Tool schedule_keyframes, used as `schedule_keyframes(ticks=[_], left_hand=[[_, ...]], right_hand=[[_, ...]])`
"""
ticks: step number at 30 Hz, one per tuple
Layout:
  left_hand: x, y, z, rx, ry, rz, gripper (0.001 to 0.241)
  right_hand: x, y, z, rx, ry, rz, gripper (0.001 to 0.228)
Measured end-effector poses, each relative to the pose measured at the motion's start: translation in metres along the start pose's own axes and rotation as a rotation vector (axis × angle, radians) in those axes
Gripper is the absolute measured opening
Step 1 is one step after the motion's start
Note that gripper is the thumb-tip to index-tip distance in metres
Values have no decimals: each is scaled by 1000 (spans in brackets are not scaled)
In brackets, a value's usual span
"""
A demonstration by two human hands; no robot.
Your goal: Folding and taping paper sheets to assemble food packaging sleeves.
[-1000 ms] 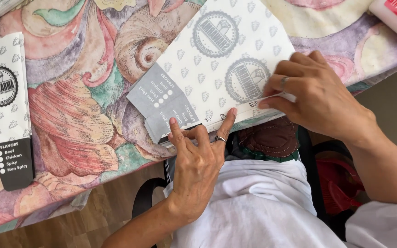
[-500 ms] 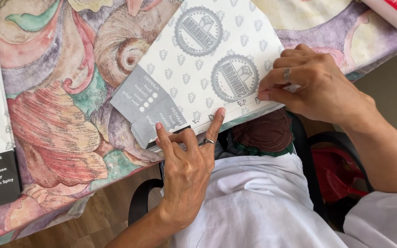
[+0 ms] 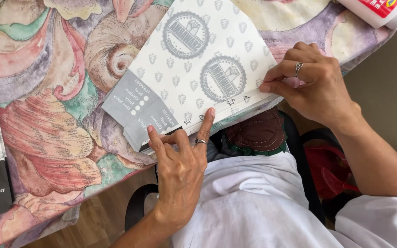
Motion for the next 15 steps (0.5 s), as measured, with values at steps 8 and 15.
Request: schedule_keyframes(ticks=[8,15], left_hand=[[1,-1,3,-27,54,22,93],[3,-1,3,-35,60,46,94]], right_hand=[[2,-5,1,13,-8,-3,17],[-39,-3,7,120,-238,-453,23]])
Point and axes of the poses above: each hand's wrist, its own y-axis away from the middle knuckle, its own z-axis out of the back of the hand, x = y × z, the point moved 9 cm from there along -y, towards the middle knuckle, and after that the axes turned 4 degrees about x, right-handed, at the moved point
